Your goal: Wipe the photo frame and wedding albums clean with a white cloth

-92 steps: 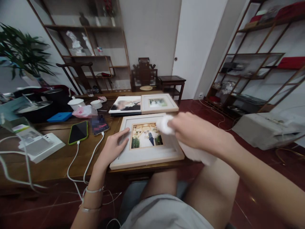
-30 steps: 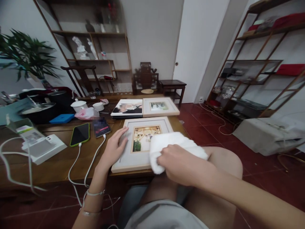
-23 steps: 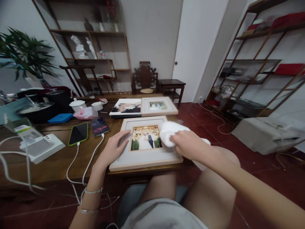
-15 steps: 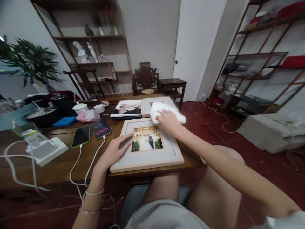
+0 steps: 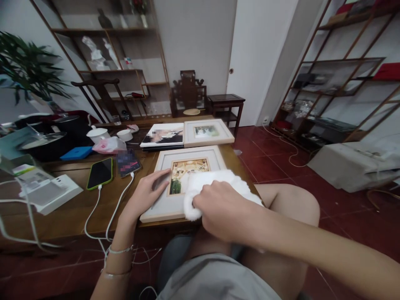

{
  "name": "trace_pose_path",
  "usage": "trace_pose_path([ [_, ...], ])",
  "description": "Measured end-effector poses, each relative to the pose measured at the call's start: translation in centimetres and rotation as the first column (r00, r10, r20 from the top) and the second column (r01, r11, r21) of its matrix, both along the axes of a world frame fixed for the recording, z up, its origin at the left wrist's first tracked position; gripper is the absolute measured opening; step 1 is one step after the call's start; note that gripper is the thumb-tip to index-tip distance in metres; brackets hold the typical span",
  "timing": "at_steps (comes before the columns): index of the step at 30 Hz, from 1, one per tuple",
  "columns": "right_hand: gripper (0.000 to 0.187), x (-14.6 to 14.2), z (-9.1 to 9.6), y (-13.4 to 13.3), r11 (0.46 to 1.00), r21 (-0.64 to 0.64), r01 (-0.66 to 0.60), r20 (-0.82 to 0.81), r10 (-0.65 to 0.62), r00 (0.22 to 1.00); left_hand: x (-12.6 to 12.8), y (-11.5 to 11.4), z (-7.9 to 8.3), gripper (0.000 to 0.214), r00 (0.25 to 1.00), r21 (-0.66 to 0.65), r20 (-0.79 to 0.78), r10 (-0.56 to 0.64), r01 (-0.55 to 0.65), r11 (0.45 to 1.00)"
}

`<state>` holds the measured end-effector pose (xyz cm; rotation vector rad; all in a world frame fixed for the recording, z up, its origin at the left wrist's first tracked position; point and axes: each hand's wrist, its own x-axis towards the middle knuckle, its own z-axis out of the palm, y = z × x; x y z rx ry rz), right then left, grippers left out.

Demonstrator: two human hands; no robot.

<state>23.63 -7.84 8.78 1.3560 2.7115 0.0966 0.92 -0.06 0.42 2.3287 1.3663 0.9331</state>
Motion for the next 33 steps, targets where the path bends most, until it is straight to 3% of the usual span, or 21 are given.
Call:
trace_pose_path([
  [3, 0.018, -0.2, 0.5, -1.8, 0.999, -0.022, -0.025, -0.033, 0.024, 0.999, 0.0, 0.0, 0.0, 0.035, 1.0, -0.001, 0.002, -0.019, 0.019, 1.0],
  [6, 0.022, -0.4, -0.5, -0.6, 0.999, -0.011, 0.04, -0.007, -0.04, 0.999, 0.0, 0.0, 0.0, 0.036, 0.998, 0.008, 0.005, -0.063, 0.063, 0.998],
  [13, 0.037, 1.0, -3.0, 8.1, 0.955, 0.267, 0.127, 0.01, -0.135, 0.991, -0.3, 0.0, 0.0, 0.036, 0.995, 0.006, 0.022, -0.1, 0.1, 0.995],
  [16, 0.038, 1.4, -3.3, 11.6, 0.951, 0.264, 0.162, -0.002, -0.167, 0.986, -0.3, 0.0, 0.0, 0.036, 0.996, 0.004, 0.023, -0.09, 0.09, 0.996],
  [19, 0.038, 1.2, -3.5, 13.3, 0.963, 0.219, 0.157, -0.003, -0.161, 0.987, -0.2, 0.0, 0.0, 0.036, 0.996, 0.004, 0.021, -0.082, 0.082, 0.997],
  [23, 0.034, 1.2, -3.3, 11.4, 0.99, 0.12, 0.073, 0.03, -0.077, 0.997, -0.3, 0.1, 0.0, 0.035, 0.996, 0.003, 0.025, -0.086, 0.086, 0.996],
  [26, 0.029, 1.6, -1.6, 7.4, 0.996, -0.053, -0.065, 0.02, 0.066, 0.998, -0.3, 0.1, -0.1, 0.035, 0.995, 0.012, 0.033, -0.093, 0.093, 0.996],
  [29, 0.027, 1.9, 0.9, 2.8, 0.962, -0.225, -0.153, -0.082, 0.138, 0.987, -0.3, 0.1, -0.1, 0.035, 0.994, 0.02, 0.038, -0.106, 0.106, 0.994],
  [33, 0.02, 1.6, 2.0, 0.1, 0.952, -0.238, -0.192, -0.127, 0.165, 0.978, -0.3, 0.0, -0.1, 0.035, 0.994, 0.022, 0.037, -0.104, 0.103, 0.994],
])
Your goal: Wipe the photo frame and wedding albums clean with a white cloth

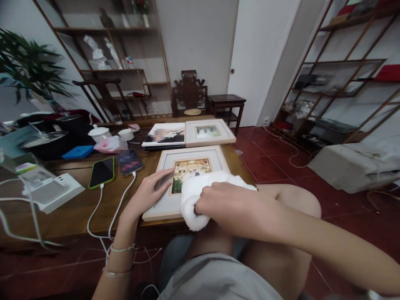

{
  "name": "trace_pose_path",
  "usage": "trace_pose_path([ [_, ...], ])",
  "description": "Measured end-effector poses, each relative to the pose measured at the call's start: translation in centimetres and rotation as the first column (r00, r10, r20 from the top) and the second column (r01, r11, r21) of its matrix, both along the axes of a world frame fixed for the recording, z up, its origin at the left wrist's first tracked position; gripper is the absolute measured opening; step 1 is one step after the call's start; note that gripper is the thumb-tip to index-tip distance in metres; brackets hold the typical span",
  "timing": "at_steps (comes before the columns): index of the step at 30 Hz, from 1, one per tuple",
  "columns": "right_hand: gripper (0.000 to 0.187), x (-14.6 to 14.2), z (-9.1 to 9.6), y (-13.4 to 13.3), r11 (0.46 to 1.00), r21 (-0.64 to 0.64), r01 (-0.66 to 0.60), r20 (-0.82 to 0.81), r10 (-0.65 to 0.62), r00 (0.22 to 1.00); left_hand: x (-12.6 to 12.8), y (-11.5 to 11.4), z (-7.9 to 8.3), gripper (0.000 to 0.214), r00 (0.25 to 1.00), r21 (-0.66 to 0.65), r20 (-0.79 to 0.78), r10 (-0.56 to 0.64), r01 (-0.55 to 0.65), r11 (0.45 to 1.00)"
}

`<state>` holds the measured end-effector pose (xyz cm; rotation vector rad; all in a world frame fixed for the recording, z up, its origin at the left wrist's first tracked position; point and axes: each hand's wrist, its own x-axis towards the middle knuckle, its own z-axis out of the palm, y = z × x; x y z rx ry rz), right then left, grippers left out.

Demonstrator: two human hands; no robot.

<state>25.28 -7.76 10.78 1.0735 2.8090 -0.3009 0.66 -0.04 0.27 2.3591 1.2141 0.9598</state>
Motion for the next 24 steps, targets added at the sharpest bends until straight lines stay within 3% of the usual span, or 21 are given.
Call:
trace_pose_path([
  [2, 0.019, -0.3, -0.9, 1.0, 0.997, 0.077, -0.003, 0.012, 0.002, 1.0, 0.0, 0.0, 0.0, 0.035, 1.0, 0.002, -0.005, -0.001, 0.001, 1.0],
  [5, 0.023, -0.7, -2.8, 4.8, 0.974, 0.218, 0.06, 0.092, -0.082, 0.992, 0.0, 0.0, 0.1, 0.035, 1.0, 0.002, -0.007, -0.003, 0.003, 1.0],
  [9, 0.03, -0.6, -3.9, 10.9, 0.878, 0.426, 0.217, 0.106, -0.286, 0.952, -0.1, 0.0, 0.2, 0.035, 1.0, -0.006, -0.008, 0.0, 0.0, 1.0],
  [11, 0.034, -0.6, -3.8, 13.2, 0.839, 0.478, 0.259, 0.077, -0.334, 0.939, -0.1, 0.0, 0.1, 0.035, 1.0, -0.009, -0.01, 0.001, -0.001, 1.0],
  [14, 0.035, -0.9, -3.7, 15.0, 0.848, 0.468, 0.249, 0.087, -0.325, 0.942, -0.1, 0.1, 0.1, 0.035, 1.0, -0.011, -0.009, 0.01, -0.01, 1.0],
  [18, 0.031, -1.9, -3.8, 14.0, 0.894, 0.409, 0.183, 0.129, -0.255, 0.958, -0.1, 0.1, 0.1, 0.035, 1.0, -0.015, -0.006, 0.007, -0.007, 1.0],
  [24, 0.029, -2.4, -1.4, 6.9, 0.983, 0.179, 0.026, 0.19, -0.061, 0.98, 0.0, 0.0, 0.1, 0.036, 1.0, -0.013, 0.001, 0.009, -0.009, 1.0],
])
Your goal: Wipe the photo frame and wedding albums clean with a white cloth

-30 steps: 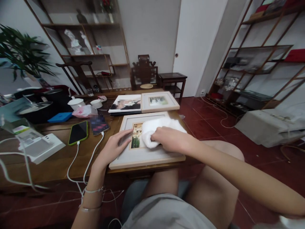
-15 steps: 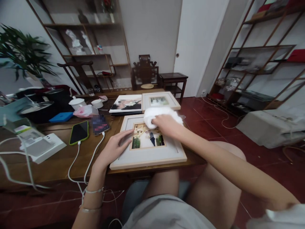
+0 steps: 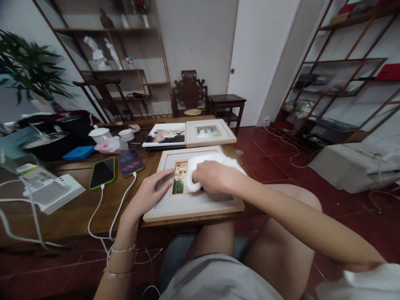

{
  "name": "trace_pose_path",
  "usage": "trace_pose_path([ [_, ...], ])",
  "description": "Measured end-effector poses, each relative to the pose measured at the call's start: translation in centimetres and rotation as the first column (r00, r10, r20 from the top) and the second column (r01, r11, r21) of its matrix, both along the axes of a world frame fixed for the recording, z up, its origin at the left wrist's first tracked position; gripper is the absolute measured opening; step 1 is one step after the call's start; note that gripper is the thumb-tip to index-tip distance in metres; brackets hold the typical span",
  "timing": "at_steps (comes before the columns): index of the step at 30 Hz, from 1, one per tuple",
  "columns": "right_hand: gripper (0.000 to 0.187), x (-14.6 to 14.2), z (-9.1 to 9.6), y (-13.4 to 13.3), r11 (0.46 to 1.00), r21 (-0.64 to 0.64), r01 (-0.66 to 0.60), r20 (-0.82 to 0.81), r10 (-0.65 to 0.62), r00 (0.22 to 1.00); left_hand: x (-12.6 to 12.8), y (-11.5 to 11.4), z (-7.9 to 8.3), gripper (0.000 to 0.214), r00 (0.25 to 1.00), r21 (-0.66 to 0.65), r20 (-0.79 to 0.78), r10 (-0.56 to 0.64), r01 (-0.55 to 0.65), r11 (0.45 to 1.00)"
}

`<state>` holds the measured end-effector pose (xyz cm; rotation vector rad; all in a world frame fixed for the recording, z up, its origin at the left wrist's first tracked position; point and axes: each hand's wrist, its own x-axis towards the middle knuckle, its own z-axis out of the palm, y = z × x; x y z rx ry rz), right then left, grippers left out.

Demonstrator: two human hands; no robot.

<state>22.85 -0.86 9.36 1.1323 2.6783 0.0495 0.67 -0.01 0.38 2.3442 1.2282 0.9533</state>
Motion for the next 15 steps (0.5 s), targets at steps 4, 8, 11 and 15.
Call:
trace_pose_path([
  [4, 0.024, 0.1, 1.8, -4.9, 0.981, -0.166, -0.102, -0.072, 0.091, 0.993, 0.0, 0.1, -0.2, 0.037, 1.0, 0.004, -0.003, 0.004, -0.004, 1.0],
  [8, 0.019, 0.1, 1.4, -6.6, 0.988, -0.092, -0.121, -0.111, 0.11, 0.988, 0.0, 0.1, -0.1, 0.037, 0.999, -0.033, -0.046, 0.016, -0.017, 0.999],
  [11, 0.021, -0.2, 0.0, -5.6, 0.999, -0.012, -0.05, -0.107, 0.049, 0.993, 0.1, 0.1, 0.0, 0.038, 0.997, -0.053, -0.076, 0.018, -0.022, 0.998],
  [15, 0.029, -0.6, -2.0, -2.8, 0.989, 0.126, 0.077, -0.054, -0.071, 0.996, 0.0, 0.1, -0.2, 0.04, 0.995, -0.041, -0.095, 0.019, -0.023, 0.999],
])
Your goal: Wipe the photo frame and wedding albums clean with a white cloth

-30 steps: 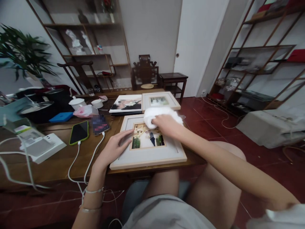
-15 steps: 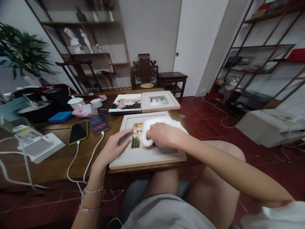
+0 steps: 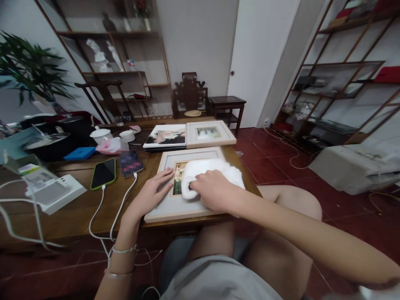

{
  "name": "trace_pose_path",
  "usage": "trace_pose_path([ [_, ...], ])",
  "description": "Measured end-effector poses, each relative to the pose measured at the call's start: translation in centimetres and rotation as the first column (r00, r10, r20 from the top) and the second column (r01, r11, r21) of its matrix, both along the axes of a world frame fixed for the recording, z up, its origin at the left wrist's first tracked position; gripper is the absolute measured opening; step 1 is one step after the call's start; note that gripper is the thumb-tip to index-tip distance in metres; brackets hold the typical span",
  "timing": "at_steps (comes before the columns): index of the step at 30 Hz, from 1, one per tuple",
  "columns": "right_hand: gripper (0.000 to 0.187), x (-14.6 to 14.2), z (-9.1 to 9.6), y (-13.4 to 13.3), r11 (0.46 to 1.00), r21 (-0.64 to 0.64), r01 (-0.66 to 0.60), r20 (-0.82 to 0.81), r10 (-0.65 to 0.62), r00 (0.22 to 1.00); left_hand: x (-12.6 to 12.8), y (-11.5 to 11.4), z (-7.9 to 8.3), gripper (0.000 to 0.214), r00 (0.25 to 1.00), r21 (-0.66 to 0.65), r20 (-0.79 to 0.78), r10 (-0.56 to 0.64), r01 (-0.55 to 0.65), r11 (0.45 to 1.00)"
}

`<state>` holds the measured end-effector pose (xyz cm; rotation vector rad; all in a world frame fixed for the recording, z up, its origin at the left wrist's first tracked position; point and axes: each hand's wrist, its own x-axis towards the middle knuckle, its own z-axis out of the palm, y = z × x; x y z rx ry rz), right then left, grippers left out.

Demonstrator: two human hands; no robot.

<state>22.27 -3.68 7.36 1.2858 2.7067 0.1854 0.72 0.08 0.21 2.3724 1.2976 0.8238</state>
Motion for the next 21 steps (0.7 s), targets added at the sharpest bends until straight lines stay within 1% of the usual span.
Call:
trace_pose_path([
  [3, 0.03, 0.1, -0.9, 2.2, 0.992, 0.089, 0.091, -0.001, -0.091, 0.996, -0.1, 0.0, 0.0, 0.041, 1.0, -0.006, -0.019, 0.009, -0.009, 1.0],
  [7, 0.031, 0.5, -1.3, 5.7, 0.965, 0.192, 0.178, -0.048, -0.172, 0.984, -0.1, -0.1, 0.1, 0.042, 1.0, -0.014, -0.022, 0.013, -0.013, 1.0],
  [10, 0.034, 0.6, -1.8, 7.7, 0.959, 0.197, 0.201, -0.047, -0.196, 0.98, -0.1, 0.0, 0.2, 0.042, 1.0, -0.02, -0.025, 0.014, -0.014, 1.0],
  [12, 0.034, 0.4, -2.1, 8.0, 0.969, 0.168, 0.182, -0.035, -0.178, 0.983, -0.1, 0.0, 0.2, 0.043, 1.0, -0.024, -0.028, 0.013, -0.014, 1.0],
  [14, 0.031, 0.3, -2.1, 7.0, 0.979, 0.133, 0.155, -0.019, -0.153, 0.988, -0.1, 0.1, 0.1, 0.043, 0.999, -0.026, -0.03, 0.011, -0.012, 1.0],
  [16, 0.028, 0.3, -1.5, 4.8, 0.99, 0.085, 0.111, -0.003, -0.111, 0.994, -0.1, 0.1, 0.0, 0.043, 1.0, -0.025, -0.028, 0.013, -0.014, 1.0],
  [18, 0.027, 0.5, -0.2, 2.1, 0.999, 0.006, 0.038, -0.007, -0.038, 0.999, -0.1, 0.1, -0.1, 0.043, 1.0, -0.024, -0.022, 0.021, -0.021, 0.999],
  [19, 0.028, 0.6, 0.6, 0.6, 0.998, -0.055, -0.011, -0.024, 0.01, 1.0, -0.1, 0.1, -0.2, 0.043, 1.0, -0.026, -0.018, 0.024, -0.025, 0.999],
  [21, 0.027, 0.8, 2.2, -2.0, 0.983, -0.165, -0.077, -0.061, 0.068, 0.996, -0.1, 0.0, -0.1, 0.043, 0.999, -0.034, -0.016, 0.029, -0.03, 0.999],
])
